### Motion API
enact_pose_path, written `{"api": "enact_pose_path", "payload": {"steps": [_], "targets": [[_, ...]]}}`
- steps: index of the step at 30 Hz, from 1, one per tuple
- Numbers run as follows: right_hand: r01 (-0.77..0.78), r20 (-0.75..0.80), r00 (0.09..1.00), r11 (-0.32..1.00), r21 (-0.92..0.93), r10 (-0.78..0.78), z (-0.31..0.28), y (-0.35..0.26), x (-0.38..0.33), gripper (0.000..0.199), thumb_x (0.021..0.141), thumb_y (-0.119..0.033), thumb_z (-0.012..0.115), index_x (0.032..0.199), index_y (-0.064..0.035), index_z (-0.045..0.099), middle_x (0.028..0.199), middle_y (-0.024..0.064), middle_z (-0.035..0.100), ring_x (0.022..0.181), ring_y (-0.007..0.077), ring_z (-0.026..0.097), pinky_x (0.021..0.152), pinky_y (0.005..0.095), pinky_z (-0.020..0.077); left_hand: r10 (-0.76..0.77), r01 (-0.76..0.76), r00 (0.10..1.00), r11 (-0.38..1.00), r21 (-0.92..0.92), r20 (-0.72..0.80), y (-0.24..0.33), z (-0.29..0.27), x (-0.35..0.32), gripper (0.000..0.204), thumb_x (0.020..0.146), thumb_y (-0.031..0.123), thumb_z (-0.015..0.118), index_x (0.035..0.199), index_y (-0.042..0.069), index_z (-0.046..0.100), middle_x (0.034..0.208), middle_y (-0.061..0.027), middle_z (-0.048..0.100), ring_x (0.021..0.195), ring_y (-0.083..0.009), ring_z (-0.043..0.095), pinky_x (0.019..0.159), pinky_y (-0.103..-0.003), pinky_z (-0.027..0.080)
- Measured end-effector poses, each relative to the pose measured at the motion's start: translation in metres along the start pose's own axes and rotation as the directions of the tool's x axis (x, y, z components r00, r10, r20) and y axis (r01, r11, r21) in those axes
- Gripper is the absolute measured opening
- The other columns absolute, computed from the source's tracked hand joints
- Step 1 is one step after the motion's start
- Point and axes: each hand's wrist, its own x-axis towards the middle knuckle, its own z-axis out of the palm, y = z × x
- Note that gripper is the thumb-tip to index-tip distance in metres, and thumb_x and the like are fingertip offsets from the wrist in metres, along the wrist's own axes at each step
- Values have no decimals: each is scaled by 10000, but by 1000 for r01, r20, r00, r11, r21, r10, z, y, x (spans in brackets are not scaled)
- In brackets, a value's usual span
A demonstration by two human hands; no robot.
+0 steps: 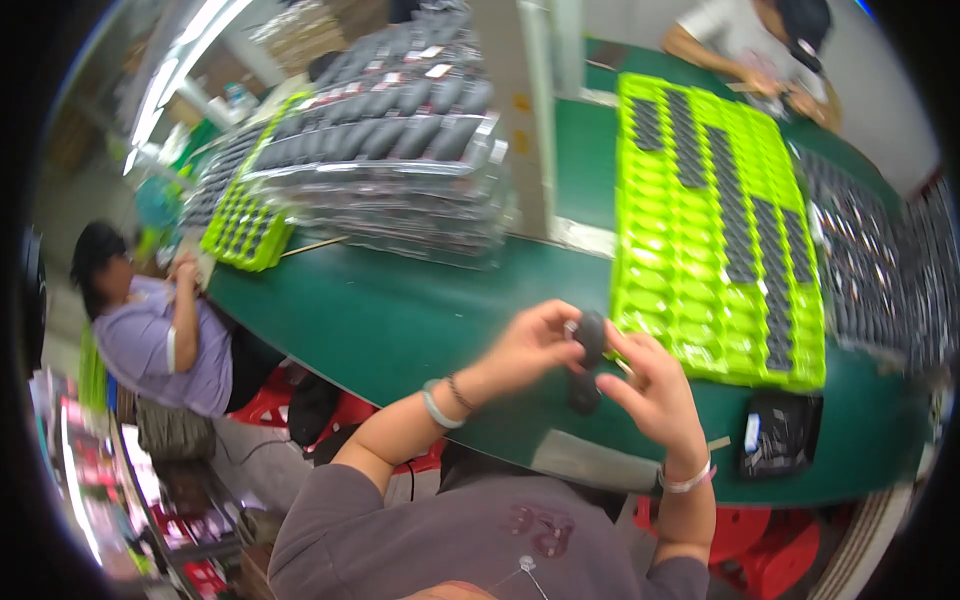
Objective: The person assembles small plastic components by taking an inner component from a tray and inserting it into a plastic shell using tweezers and an alignment stick, then placing the finished part into a tray.
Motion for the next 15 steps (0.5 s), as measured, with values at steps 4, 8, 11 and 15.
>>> {"api": "enact_pose_path", "payload": {"steps": [4, 8, 11, 15], "targets": [[-49, -45, 998, 996, -69, 46, 14, 2, 2, 488, 736, -31, 693, 1207, -47, 569, 902, 40, 560, 516, 36, 348, 472, 193, 300, 102, -105, 993, 994, 44, 65, 16, 14, -8, 633, 807, -3, 609, 1357, 75, 305, 1094, -79, 453, 901, -140, 556, 751, -272, 510], [107, -229, 969, 993, 56, -92, 3, 13, 3, 257, 888, -227, 577, 992, 4, 624, 793, 32, 556, 525, 56, 371, 469, 190, 282, 154, -180, 980, 957, 229, 129, 42, 0, -10, 380, 822, -11, 591, 1185, -1, 480, 1044, -89, 535, 973, -152, 569, 843, -283, 471], [204, -386, 915, 960, 191, -118, -6, 23, 3, 455, 960, -384, 424, 681, -30, 482, 600, 1, 419, 481, 56, 314, 435, 208, 211, 299, -260, 953, 894, 364, -54, 100, -15, -25, 291, 770, -7, 633, 1034, 1, 512, 986, -65, 534, 891, -166, 619, 767, -278, 523], [253, -512, 859, 868, 427, 2, -14, 19, -4, 498, 972, -388, 395, 572, -106, 301, 526, -31, 283, 440, 53, 238, 398, 225, 151, 749, -340, 637, 486, 805, -184, 198, -57, -32, 247, 728, 32, 636, 960, 15, 553, 899, -49, 565, 744, -110, 580, 664, -240, 501]]}}
